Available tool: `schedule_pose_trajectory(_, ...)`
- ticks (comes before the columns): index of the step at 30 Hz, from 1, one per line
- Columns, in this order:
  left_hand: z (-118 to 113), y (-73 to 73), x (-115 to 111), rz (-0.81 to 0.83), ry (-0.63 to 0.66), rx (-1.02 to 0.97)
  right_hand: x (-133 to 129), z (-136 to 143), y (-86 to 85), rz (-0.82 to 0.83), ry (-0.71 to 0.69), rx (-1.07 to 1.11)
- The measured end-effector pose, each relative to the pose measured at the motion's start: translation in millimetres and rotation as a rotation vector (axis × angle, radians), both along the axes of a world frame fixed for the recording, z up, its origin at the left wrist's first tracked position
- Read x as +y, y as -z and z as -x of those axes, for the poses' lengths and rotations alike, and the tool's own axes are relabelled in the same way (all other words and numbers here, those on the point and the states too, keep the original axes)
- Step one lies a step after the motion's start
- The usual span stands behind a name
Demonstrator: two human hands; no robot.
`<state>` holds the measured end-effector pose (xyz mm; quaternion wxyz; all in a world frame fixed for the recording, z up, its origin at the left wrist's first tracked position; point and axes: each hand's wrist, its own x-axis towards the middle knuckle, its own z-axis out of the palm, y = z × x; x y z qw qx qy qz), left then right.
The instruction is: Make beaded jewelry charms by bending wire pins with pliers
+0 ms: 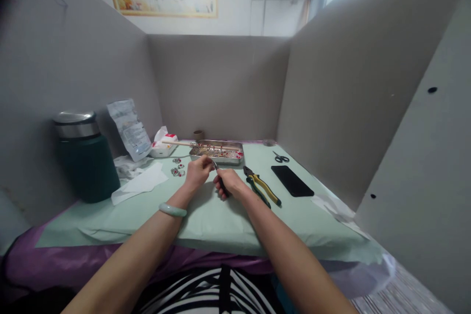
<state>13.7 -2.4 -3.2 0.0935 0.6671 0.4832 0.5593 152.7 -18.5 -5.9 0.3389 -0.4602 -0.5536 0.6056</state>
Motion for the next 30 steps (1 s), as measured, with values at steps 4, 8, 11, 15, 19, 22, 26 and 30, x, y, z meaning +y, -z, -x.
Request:
schedule_pose_trajectory(4,0,0.6,0,0.008,-0.024,0.026,0,3,-1.8,0.026,0.014,-0.027)
schedule_pose_trajectory(8,1,1.9,1,0.015,-0.037,0.035,3,7,1.3,-0.031,0.060,-0.051)
schedule_pose_trajectory(11,0,2.0,4,0.019,-0.004,-0.065,4,6,5.1,-0.065,0.050,0.000)
schedule_pose_trajectory(15,-2,-0.6,7,0.126,0.133,-0.330,1,2,5.9,-0.070,-0.013,0.086)
schedule_pose_trajectory(19,-2,-6.2,5,0.242,0.294,-0.536,-4,1,2.4,-0.073,-0.025,0.118)
schedule_pose_trajectory(22,-1,-9.8,1,0.277,0.344,-0.584,-6,3,0.9,-0.081,-0.002,0.125)
schedule_pose_trajectory(26,-1,-10.6,-2,0.269,0.392,-0.652,-5,5,4.2,-0.127,0.030,0.117)
schedule_pose_trajectory(30,-1,-8.5,0,0.233,0.412,-0.695,-1,5,10.5,-0.259,0.083,0.053)
